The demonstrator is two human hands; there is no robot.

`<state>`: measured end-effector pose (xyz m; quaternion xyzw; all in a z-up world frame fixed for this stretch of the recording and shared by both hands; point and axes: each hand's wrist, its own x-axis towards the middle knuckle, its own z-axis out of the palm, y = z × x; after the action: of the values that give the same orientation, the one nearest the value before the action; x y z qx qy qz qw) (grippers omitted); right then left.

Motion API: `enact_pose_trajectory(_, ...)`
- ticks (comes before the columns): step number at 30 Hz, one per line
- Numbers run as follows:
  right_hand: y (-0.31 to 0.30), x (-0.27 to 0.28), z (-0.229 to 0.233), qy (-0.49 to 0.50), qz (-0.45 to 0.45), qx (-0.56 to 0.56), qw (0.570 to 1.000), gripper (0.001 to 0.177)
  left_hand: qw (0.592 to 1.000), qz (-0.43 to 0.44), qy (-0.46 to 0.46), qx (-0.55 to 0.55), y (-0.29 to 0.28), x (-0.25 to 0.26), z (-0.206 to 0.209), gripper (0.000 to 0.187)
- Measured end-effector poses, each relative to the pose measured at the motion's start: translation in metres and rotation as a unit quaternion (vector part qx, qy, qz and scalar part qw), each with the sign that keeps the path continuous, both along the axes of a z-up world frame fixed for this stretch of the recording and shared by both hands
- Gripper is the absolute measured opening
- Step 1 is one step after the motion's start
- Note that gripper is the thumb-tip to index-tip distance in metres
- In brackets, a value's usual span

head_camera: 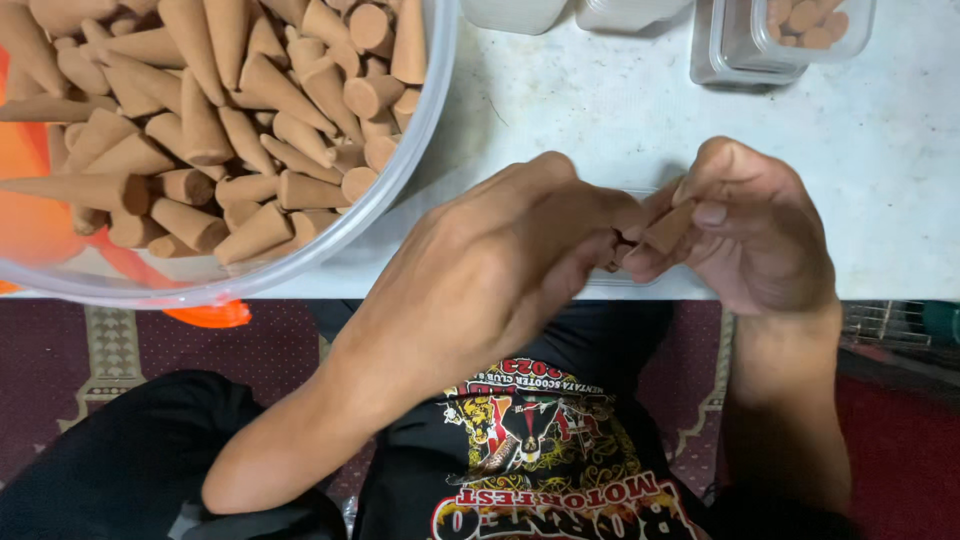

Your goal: The person picks up incense cones from a large bucket and places them into small plastic containers on a white table.

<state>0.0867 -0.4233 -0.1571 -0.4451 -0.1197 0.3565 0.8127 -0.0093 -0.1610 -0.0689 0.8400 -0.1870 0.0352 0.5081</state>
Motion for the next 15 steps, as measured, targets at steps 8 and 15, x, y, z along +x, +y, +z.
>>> enact_pose_trajectory(8,0.008,-0.026,0.021,-0.074,-0.054,-0.217,0.972,0.014,0.989,0.1,0.088,-0.062,0.001,-0.003,-0.075,0.025)
enact_pose_trajectory(15,0.042,-0.031,0.046,-0.475,0.016,-0.412,0.777,0.021,0.977,0.127,0.116,-0.124,-0.002,-0.003,-0.102,0.023)
